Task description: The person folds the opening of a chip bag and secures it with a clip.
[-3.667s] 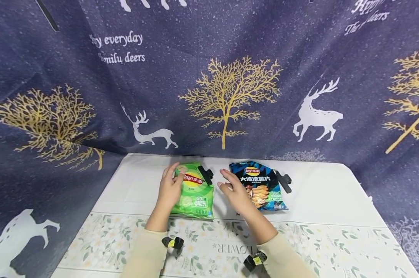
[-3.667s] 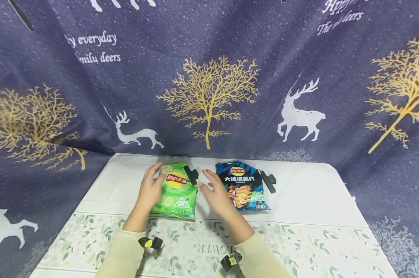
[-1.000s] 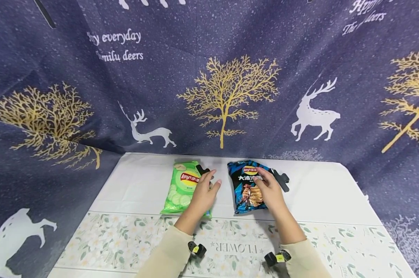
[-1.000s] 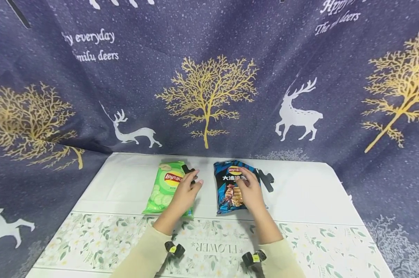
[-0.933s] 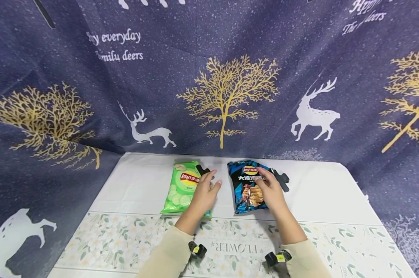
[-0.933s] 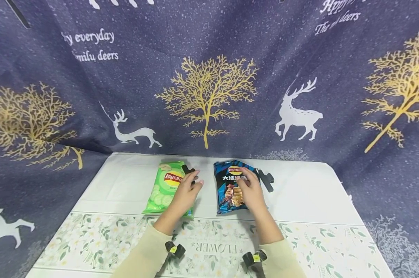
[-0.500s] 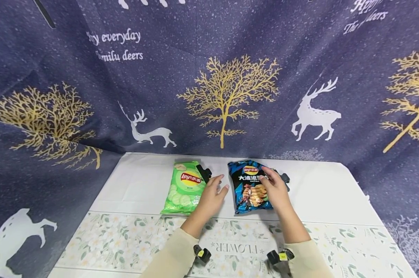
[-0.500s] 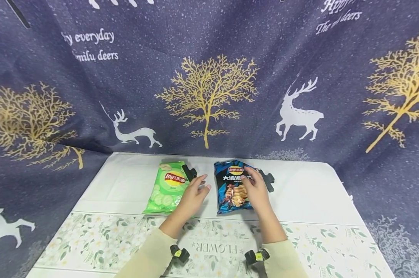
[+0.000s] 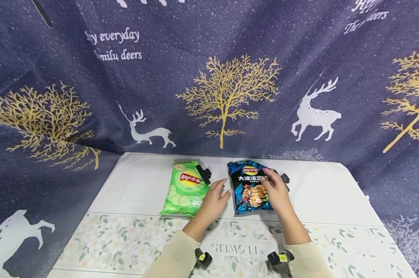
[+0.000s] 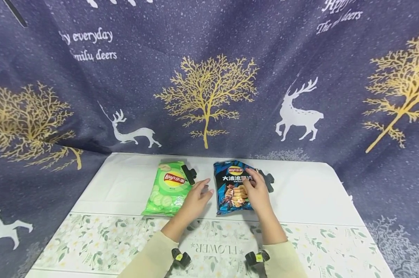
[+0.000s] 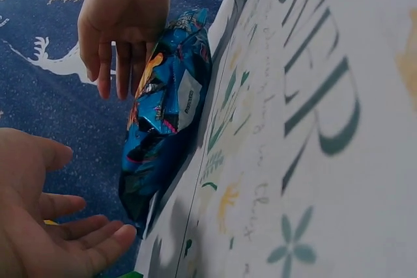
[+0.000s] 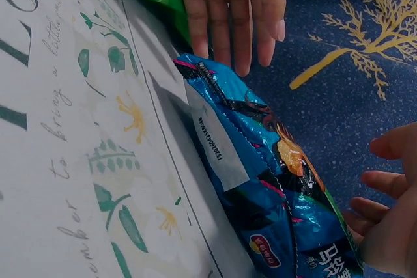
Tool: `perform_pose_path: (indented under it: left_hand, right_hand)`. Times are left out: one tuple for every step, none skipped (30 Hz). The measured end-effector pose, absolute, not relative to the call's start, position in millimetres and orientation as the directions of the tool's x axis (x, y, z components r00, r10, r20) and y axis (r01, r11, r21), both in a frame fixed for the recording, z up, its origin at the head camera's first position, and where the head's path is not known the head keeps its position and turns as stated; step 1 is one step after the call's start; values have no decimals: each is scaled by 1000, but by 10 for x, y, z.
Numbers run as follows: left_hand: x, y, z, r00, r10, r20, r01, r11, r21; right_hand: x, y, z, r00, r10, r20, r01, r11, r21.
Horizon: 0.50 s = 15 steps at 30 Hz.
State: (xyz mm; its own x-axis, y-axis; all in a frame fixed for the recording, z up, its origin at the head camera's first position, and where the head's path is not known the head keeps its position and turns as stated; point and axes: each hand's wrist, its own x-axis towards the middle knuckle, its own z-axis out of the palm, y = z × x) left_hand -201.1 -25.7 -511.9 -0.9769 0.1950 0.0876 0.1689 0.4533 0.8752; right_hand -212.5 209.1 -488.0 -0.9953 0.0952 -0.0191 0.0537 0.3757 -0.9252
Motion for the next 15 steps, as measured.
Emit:
perform_pose_path:
  left_hand:
    - [-2006, -253, -5121, -976, 200, 83, 168, 457, 874]
    - [-2002, -248, -5119, -975, 206, 83, 170, 452, 876]
    - [-1996, -241, -5115, -975, 210, 73, 163, 450, 878]
    - [-1992, -235, -5114, -974, 215, 72, 165, 450, 878]
    - [-1987, -228, -5111, -973, 220, 69, 164, 451, 877]
    - [-1985, -221, -5115, -973, 222, 68, 165, 458, 874]
    - [-1983, -214, -5120, -972, 223, 67, 166, 465, 869]
    - [-1980, -209, -5122, -971, 227, 69, 171, 469, 866]
    - [-1977, -206, -5125, -971, 229, 64, 170, 480, 861]
    - [-1974, -202, -5129, -971, 231, 61, 170, 489, 855]
    - [-1970, -202, -5127, -971, 234, 52, 165, 496, 853]
    - [-1967, -202, -5129, -971, 236, 46, 162, 503, 849]
    - [-1965, -203, -5128, -970, 239, 38, 157, 503, 850]
    - [-1961, -204, -5124, -970, 242, 32, 154, 505, 850]
    - [-1959, -207, -5122, -969, 245, 23, 147, 504, 851]
  right_hand:
    - [-2123, 2095, -4879, -995, 97, -18, 53, 378, -924]
    - [-2122, 2099, -4877, -995, 100, -15, 52, 379, -924]
    - [-2123, 2106, -4876, -995, 103, -11, 50, 381, -923]
    - [-2122, 2113, -4873, -994, 105, -9, 49, 385, -921]
    - [-2123, 2122, -4870, -994, 105, -6, 46, 389, -920]
    - [-2127, 2133, -4869, -994, 108, -4, 46, 393, -919]
    - [-2132, 2146, -4868, -994, 108, -2, 45, 395, -917]
    - [-2136, 2159, -4866, -994, 112, -1, 47, 400, -915]
    - [-2138, 2171, -4862, -993, 117, 0, 47, 404, -914]
    - [-2139, 2184, -4859, -993, 121, 1, 49, 407, -912]
    - [-2142, 2196, -4857, -992, 127, 1, 51, 407, -912]
    - [-2146, 2209, -4857, -991, 133, 2, 53, 407, -912]
    - [-2148, 2219, -4856, -990, 138, 5, 53, 412, -910]
    - [-2150, 2229, -4855, -990, 143, 9, 52, 418, -907]
    - [-2152, 2238, -4855, -989, 146, 11, 52, 422, -905]
